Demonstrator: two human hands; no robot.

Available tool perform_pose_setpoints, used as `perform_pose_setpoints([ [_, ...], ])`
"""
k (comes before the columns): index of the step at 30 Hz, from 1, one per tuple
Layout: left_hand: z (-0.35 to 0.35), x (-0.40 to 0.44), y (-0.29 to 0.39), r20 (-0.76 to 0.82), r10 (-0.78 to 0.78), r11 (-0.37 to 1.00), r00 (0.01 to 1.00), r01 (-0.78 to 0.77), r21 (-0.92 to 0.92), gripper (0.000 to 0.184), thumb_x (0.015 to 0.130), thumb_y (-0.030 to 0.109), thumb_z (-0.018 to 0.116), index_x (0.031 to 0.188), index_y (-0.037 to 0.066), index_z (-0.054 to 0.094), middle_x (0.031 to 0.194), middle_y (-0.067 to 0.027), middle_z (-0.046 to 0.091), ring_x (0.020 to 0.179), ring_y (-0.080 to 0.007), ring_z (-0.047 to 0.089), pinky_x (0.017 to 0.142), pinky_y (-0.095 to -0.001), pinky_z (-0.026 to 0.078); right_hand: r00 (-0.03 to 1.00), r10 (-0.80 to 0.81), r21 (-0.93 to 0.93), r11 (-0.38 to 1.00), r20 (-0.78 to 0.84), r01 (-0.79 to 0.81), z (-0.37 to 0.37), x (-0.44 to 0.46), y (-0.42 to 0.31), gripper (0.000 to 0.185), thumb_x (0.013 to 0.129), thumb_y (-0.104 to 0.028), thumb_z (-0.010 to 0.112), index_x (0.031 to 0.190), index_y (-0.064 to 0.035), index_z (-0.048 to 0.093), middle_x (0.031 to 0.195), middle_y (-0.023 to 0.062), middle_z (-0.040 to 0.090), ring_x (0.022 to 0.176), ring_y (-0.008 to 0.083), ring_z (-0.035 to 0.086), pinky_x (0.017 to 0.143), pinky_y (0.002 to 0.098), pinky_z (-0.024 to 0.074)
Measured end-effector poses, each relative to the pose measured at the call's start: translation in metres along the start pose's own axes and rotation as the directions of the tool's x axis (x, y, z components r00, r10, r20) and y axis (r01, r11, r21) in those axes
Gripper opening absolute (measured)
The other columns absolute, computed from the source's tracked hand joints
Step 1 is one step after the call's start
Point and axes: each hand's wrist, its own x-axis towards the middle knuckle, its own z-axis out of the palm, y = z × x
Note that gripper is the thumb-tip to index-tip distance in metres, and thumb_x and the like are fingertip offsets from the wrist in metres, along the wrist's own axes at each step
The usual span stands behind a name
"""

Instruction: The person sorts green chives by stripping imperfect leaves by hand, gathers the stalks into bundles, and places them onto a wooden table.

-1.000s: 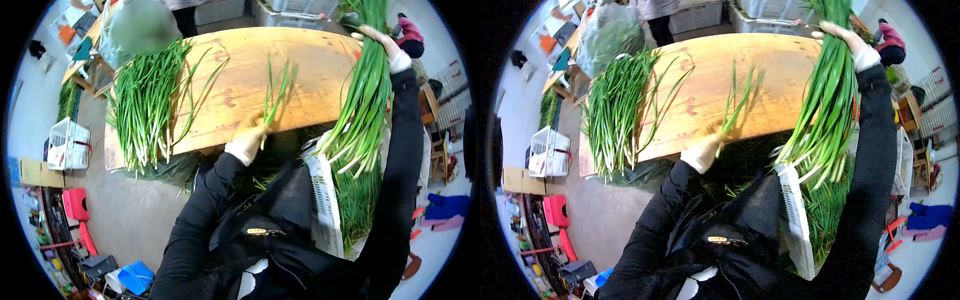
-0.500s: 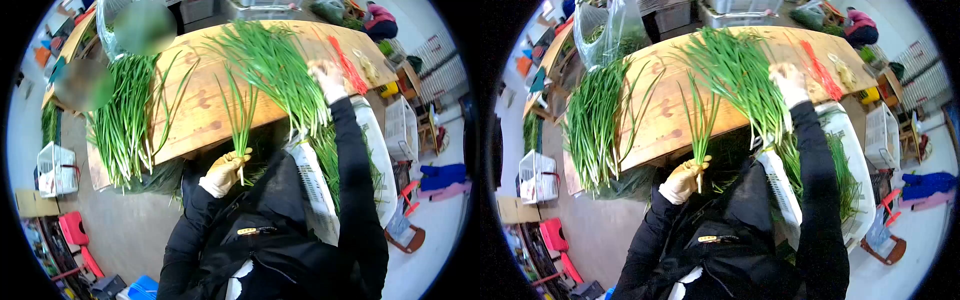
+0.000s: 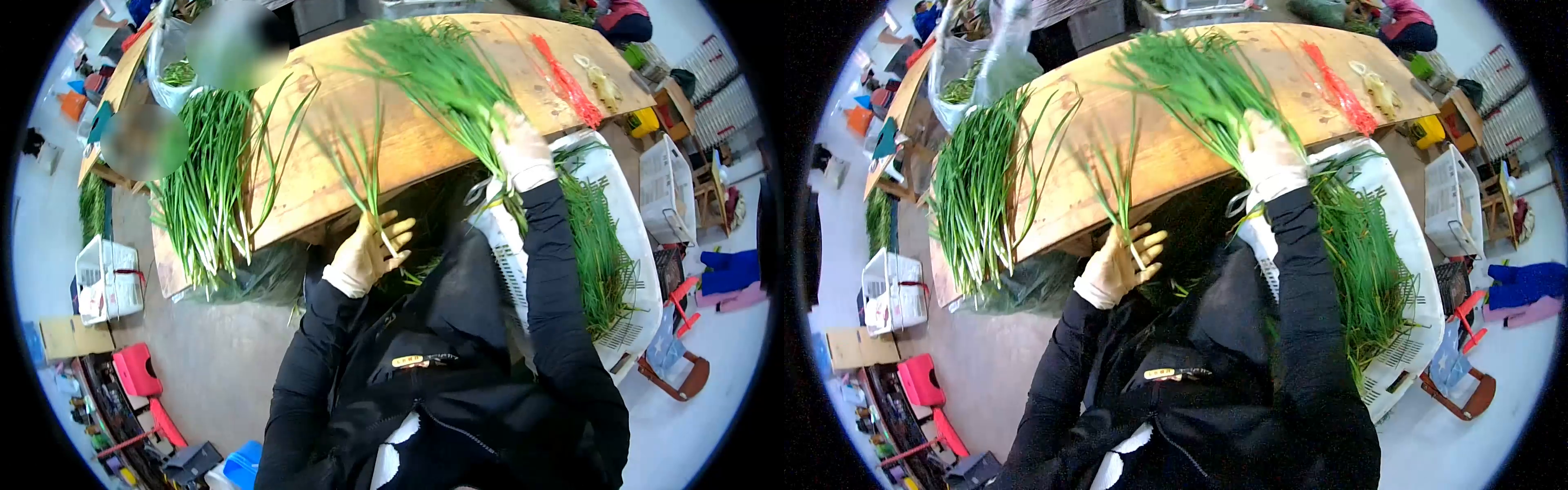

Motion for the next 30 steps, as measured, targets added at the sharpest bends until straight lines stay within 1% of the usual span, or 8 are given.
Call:
perform_pose_setpoints([
  [3, 0.002, -0.008, 0.002, 0.066, -0.015, 0.999, 0.998, 0.018, -0.049, 0.076, 0.075, 0.064, 0.037, 0.125, 0.007, 0.029, 0.124, -0.0135, 0.04, 0.104, -0.0197, 0.044, 0.084, -0.042, 0.036, 0.973, -0.112, 0.035, 0.992, -0.203, 0.121, -0.01, 0.003, -0.026, 0.039, 0.078, -0.023, 0.047, 0.114, -0.0092, 0.043, 0.085, 0.0147, 0.055, 0.077, 0.0284, 0.055, 0.067, 0.0371, 0.0456],
  [7, -0.009, -0.013, 0.001, 0.039, -0.013, 1.0, 0.999, 0.013, 0.017, 0.076, 0.077, 0.065, 0.03, 0.126, 0.007, 0.03, 0.127, -0.0115, 0.037, 0.114, -0.0217, 0.034, 0.092, -0.0422, 0.023, 0.975, 0.021, -0.303, 0.952, 0.222, 0.049, 0.001, -0.01, -0.054, 0.069, 0.074, -0.032, 0.058, 0.129, -0.0101, 0.022, 0.096, 0.0141, 0.05, 0.086, 0.0291, 0.051, 0.067, 0.0388, 0.0454],
  [10, -0.014, -0.019, 0.001, 0.004, 0.043, 0.991, 0.999, -0.043, 0.129, 0.065, 0.084, 0.056, 0.022, 0.126, 0.008, 0.032, 0.13, -0.0093, 0.034, 0.123, -0.023, 0.023, 0.099, -0.0433, 0.01, 0.982, -0.185, 0.132, 0.973, -0.028, 0.188, 0.003, -0.043, -0.074, 0.041, 0.077, -0.03, 0.056, 0.109, -0.0073, 0.05, 0.079, 0.0142, 0.055, 0.071, 0.0262, 0.051, 0.065, 0.036, 0.0427],
  [15, -0.016, -0.004, -0.001, -0.081, 0.161, 0.943, 0.984, -0.129, 0.306, 0.044, 0.082, 0.043, 0.043, 0.111, 0.011, 0.05, 0.107, 0.0015, 0.053, 0.099, -0.0108, 0.045, 0.086, -0.0323, 0.029, 0.822, -0.252, 0.411, 0.911, 0.511, 0.024, 0.028, -0.089, -0.127, 0.041, 0.069, -0.045, 0.06, 0.084, -0.0078, 0.055, 0.07, 0.0066, 0.058, 0.068, 0.0198, 0.057, 0.062, 0.0321, 0.0438],
  [16, -0.011, -0.003, 0.001, -0.128, 0.154, 0.93, 0.98, -0.1, 0.353, 0.043, 0.079, 0.04, 0.051, 0.108, 0.008, 0.052, 0.1, 0.0013, 0.056, 0.092, -0.0095, 0.049, 0.083, -0.0276, 0.035, 0.915, -0.33, 0.468, 0.862, 0.233, 0.192, 0.063, -0.099, -0.117, 0.032, 0.07, -0.037, 0.062, 0.081, -0.0075, 0.054, 0.063, 0.0078, 0.056, 0.061, 0.0213, 0.056, 0.057, 0.0325, 0.0434],
  [18, -0.014, -0.002, -0.005, 0.02, 0.315, 0.892, 0.949, -0.303, 0.335, 0.042, 0.079, 0.037, 0.054, 0.104, 0.005, 0.054, 0.091, 0.002, 0.058, 0.084, -0.0089, 0.051, 0.076, -0.0261, 0.039, 0.899, -0.246, 0.538, 0.843, 0.363, 0.014, 0.071, -0.094, -0.115, 0.021, 0.075, -0.027, 0.058, 0.076, -0.0057, 0.055, 0.061, 0.0063, 0.057, 0.054, 0.0171, 0.055, 0.049, 0.0269, 0.0418],
  [21, -0.006, -0.009, 0.002, 0.184, 0.266, 0.935, 0.946, -0.3, 0.19, 0.044, 0.081, 0.034, 0.051, 0.105, -0.002, 0.051, 0.081, -0.0094, 0.059, 0.067, -0.017, 0.056, 0.062, -0.0262, 0.045, 0.652, -0.399, 0.762, 0.275, 0.645, -0.586, 0.046, -0.093, -0.121, 0.023, 0.083, -0.02, 0.05, 0.074, -0.0001, 0.057, 0.066, 0.0041, 0.059, 0.052, 0.0054, 0.051, 0.045, 0.0144, 0.0362],
  [30, 0.001, -0.016, -0.019, 0.116, 0.174, 0.983, 0.978, -0.179, 0.038, 0.022, 0.079, 0.017, 0.054, 0.094, 0.0, 0.057, 0.068, -0.0028, 0.055, 0.054, -0.0106, 0.048, 0.051, -0.0226, 0.039, 0.647, -0.289, 0.69, 0.484, 0.706, -0.538, 0.043, -0.115, -0.109, 0.027, 0.083, -0.025, 0.052, 0.073, -0.0012, 0.061, 0.06, 0.0043, 0.059, 0.044, 0.0073, 0.049, 0.04, 0.0178, 0.0356],
])
